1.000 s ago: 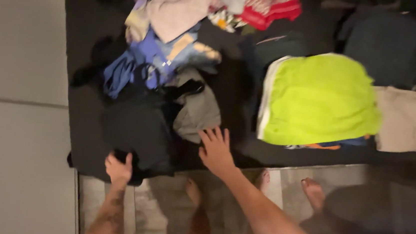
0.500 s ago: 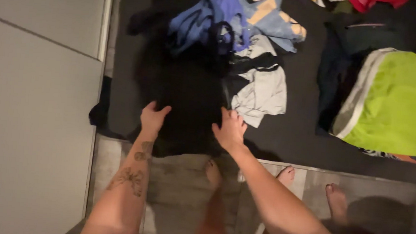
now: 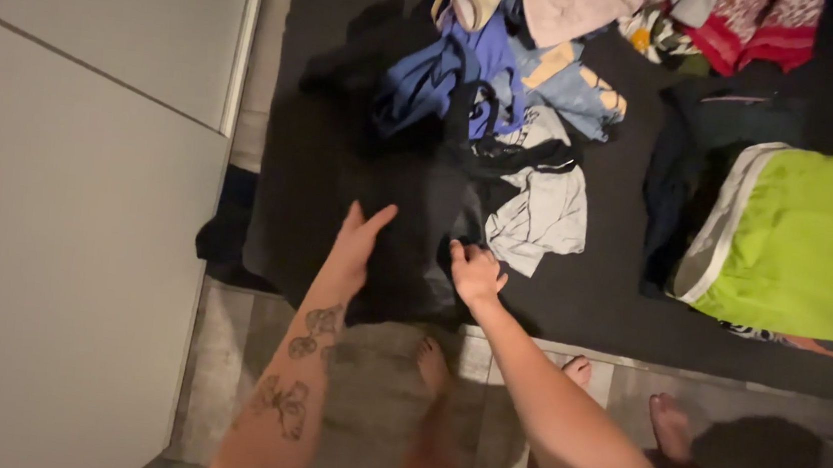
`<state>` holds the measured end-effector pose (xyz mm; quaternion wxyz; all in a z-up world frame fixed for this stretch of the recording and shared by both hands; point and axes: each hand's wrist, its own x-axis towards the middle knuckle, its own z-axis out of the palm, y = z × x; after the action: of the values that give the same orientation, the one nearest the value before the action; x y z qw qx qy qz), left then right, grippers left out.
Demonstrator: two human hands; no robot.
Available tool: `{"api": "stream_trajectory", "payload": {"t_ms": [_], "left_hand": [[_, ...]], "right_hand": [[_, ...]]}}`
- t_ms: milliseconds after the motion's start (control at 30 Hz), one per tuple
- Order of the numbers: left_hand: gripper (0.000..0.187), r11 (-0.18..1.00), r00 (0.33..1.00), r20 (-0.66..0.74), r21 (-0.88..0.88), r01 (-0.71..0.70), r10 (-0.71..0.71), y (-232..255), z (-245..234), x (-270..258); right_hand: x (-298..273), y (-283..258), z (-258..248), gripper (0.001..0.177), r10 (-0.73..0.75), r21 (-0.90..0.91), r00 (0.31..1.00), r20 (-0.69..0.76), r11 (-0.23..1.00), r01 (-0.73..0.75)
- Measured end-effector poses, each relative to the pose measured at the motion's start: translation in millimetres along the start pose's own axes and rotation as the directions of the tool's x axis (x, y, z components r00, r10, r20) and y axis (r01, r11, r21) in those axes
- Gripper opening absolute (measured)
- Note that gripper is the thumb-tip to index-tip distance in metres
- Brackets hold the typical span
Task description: Folding various items of laundry such as t-shirts, pants, and other garments on a bed and arranging them into neat stacks.
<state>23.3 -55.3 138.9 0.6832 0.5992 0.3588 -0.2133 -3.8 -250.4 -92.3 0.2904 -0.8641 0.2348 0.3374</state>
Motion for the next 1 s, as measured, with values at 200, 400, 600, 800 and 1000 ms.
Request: {"api": "stream_trajectory", "payload": {"t_ms": [200, 400, 600, 800, 1000], "left_hand": [[0.072, 0.987, 0.932, 0.35, -0.153, -0.043, 0.095, 69.6, 64.6, -67.7], [0.081, 0.986, 0.827, 0.561, 0.113, -0.125, 0.041, 120.4, 122.3, -121.5], [0.08, 0.903, 0.654, 0.756, 0.298, -0.31, -0.025, 130.0, 200.8, -120.4], [0.064, 0.936, 0.651, 0.738, -0.331, 0.117, 0.18, -14.5, 229.3, 33.9], [0.096, 0.993, 0.862, 0.506, -0.093, 0.076, -0.018, -0.6, 328.9, -1.0]], "right_hand": [[-126.8, -71.0, -127.8, 0.059, -0.205, 0.945, 0.923, 0.326, 0.057, -0.322], [-52.9, 57.9, -250.1, 0.062, -0.637, 0.725, 0.764, 0.109, -0.475, -0.499], [-55.1, 117.0, -385.7, 0.062, -0.461, 0.903, 0.882, -0.096, -0.413, -0.117], [-66.9, 155.5, -428.8, 0.01, -0.394, 0.893, 0.916, 0.068, -0.386, -0.232], [-96.0, 192.7, -475.0, 0.059, -0.311, 0.997, 0.947, -0.079, -0.047, 0.068]]}}
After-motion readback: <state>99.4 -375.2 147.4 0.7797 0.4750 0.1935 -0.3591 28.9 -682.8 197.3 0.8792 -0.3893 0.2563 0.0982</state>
